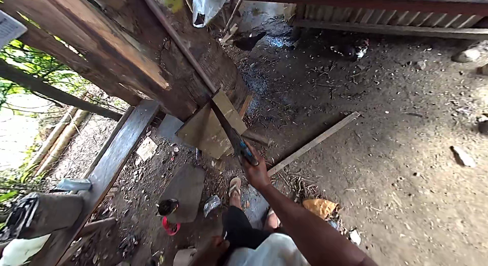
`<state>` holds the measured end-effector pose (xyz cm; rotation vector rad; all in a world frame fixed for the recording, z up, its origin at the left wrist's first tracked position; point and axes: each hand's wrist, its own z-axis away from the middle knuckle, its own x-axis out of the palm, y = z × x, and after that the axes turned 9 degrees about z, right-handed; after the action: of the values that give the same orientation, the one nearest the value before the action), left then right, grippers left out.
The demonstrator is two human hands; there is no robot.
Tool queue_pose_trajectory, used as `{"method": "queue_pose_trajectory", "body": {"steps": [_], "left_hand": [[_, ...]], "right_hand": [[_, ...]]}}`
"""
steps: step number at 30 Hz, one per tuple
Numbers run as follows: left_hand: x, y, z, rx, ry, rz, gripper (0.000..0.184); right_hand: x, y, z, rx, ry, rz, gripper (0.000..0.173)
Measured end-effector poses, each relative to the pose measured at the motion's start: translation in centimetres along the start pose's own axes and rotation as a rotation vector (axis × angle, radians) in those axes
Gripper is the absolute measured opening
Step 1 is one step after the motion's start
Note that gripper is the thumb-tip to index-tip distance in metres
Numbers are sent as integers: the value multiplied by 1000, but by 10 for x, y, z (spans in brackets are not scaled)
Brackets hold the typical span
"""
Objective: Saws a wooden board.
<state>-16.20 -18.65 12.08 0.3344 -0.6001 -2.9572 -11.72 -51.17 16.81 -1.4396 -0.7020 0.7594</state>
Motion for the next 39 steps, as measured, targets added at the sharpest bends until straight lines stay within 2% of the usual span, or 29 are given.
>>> {"method": "queue_pose_trajectory", "body": {"steps": [2,4,5,7,9,12,16,20,24,29,31,35,39], "left_hand": [[-20,15,40,111,-15,36,48],[-41,19,67,134,54,-21,45],[-56,23,73,156,134,-45,40],[-101,57,83,203,346,-100,36],[-149,103,84,264,574,-161,38],[-206,167,70,339,818,-193,38],[-259,215,34,328,1034,-229,39],[-310,238,3,141,1023,-267,65],[-337,248,-38,62,903,-220,74],[-341,235,-58,167,939,-256,71],[-342,235,-58,162,924,-235,70],[-343,233,-57,166,931,-267,72],[-345,229,-62,196,921,-266,72]], "right_hand": [[6,0,1,-28,28,-10,55],[12,0,5,-23,45,-23,55],[15,-1,6,-23,52,-24,55],[18,-2,7,-35,62,-14,55],[17,-6,8,-61,66,9,54],[12,-10,7,-43,58,9,54],[12,-12,6,-25,65,-20,54],[11,-13,5,-49,94,-14,54],[5,-29,0,-20,63,30,55],[-30,-118,-42,122,-71,122,53],[-38,-136,-53,123,-76,124,49],[-41,-100,-36,122,-55,120,50],[-35,-97,-29,115,-53,130,51]]}}
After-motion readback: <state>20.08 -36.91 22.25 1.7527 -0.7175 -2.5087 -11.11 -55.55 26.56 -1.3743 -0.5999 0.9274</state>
